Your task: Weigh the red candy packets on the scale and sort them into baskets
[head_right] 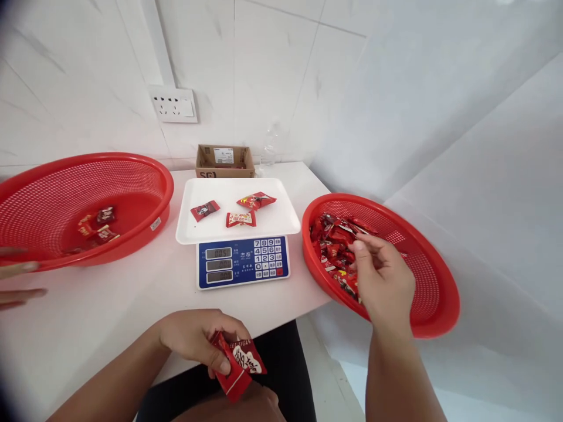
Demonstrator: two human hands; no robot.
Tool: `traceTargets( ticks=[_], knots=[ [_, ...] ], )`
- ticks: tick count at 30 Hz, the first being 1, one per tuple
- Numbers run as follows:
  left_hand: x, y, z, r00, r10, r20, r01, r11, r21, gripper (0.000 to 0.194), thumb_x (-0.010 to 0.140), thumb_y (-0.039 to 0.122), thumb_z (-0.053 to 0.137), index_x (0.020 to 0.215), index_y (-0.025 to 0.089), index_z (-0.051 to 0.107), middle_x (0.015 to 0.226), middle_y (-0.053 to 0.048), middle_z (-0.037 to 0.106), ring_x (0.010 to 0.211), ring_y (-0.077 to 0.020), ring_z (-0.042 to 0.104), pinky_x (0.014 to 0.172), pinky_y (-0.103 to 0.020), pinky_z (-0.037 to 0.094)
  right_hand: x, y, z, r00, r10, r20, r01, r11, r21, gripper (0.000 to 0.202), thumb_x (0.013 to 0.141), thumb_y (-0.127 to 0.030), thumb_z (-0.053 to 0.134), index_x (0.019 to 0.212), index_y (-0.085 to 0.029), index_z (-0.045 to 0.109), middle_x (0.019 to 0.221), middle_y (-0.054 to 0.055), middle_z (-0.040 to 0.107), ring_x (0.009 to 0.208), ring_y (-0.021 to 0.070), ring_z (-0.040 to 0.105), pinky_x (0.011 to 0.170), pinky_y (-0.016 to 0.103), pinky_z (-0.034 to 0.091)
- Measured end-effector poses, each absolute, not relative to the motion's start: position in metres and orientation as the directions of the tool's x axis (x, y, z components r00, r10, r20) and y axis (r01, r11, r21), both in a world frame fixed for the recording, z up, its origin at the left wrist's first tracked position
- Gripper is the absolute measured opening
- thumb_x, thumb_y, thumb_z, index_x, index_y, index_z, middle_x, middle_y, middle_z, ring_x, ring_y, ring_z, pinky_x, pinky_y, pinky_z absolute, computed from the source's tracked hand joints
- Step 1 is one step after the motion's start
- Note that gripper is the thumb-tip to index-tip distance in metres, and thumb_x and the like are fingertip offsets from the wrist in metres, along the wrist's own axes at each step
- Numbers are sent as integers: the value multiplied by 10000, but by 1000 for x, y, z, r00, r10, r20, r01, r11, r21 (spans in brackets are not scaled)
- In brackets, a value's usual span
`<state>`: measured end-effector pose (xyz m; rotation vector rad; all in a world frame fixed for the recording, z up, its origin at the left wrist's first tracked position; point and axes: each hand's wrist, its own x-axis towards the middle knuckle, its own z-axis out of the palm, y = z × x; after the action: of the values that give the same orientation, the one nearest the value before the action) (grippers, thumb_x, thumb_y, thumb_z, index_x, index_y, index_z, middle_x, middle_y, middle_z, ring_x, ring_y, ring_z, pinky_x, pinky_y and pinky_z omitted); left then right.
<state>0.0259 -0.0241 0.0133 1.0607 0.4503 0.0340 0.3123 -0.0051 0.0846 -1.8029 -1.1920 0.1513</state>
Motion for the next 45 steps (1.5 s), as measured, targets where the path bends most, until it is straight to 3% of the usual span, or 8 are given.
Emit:
traceTargets(
  ticks=[5,14,22,26,29,36,40,45],
  knots=[
    [28,-21,2,906,233,-354,211,476,854,477,639,358,758,1064,197,614,855,-2,632,695,-106,610,567,-207,509,335,5,81,513,750,417,740,-140,-658,346,806,-502,501,1020,-268,638,899,82,691,835,276,629,820,456,439],
    [27,-22,8,897,271,-350,212,432,877,438,658,421,727,1044,238,632,864,-11,654,729,-140,618,602,-248,516,340,8,81,487,771,410,801,-207,-562,385,804,-557,479,923,-234,654,646,76,618,650,274,575,664,418,413],
    [28,-23,13,859,421,-293,87,443,892,429,680,393,719,1049,206,605,857,-16,630,728,-119,591,639,-242,490,316,-2,85,352,771,530,850,-25,-527,439,810,-442,533,1191,-226,556,1110,136,628,1121,335,499,921,543,376],
    [29,-23,17,792,575,-205,-29,371,928,383,734,375,675,1047,181,570,875,-35,616,739,-124,590,642,-247,476,270,-28,66,-89,976,200,466,218,-857,494,767,-431,609,1223,-256,536,1126,116,630,968,259,612,809,442,502],
    [31,-22,17,716,671,-193,-82,356,931,376,750,375,657,1034,177,510,850,-27,601,703,-120,584,629,-257,472,237,-43,43,-410,910,-58,175,16,-984,659,726,-363,687,1327,-275,432,1258,103,556,1065,265,577,864,432,484],
    [52,-31,12,427,876,-224,210,145,967,251,808,387,552,944,205,445,762,9,580,620,-113,519,566,-236,402,209,-47,1,-277,950,-143,-37,-160,-986,574,688,-313,732,1211,-288,497,1191,50,575,1067,240,553,927,421,433],
    [44,-30,25,315,947,-59,442,-92,892,315,837,434,481,1090,246,475,725,9,609,630,-155,549,604,-267,398,222,-38,-20,-278,949,-152,-245,-223,-943,405,710,-361,713,1066,-279,539,998,22,633,890,193,609,799,367,477],
    [-38,13,72,-245,905,348,790,-21,612,417,796,462,532,1152,249,495,1030,-77,623,943,-275,571,780,-383,443,244,-30,-38,-542,817,-194,-346,-428,-835,386,649,-269,759,974,-230,555,851,16,658,721,170,637,663,340,496]
  ],
)
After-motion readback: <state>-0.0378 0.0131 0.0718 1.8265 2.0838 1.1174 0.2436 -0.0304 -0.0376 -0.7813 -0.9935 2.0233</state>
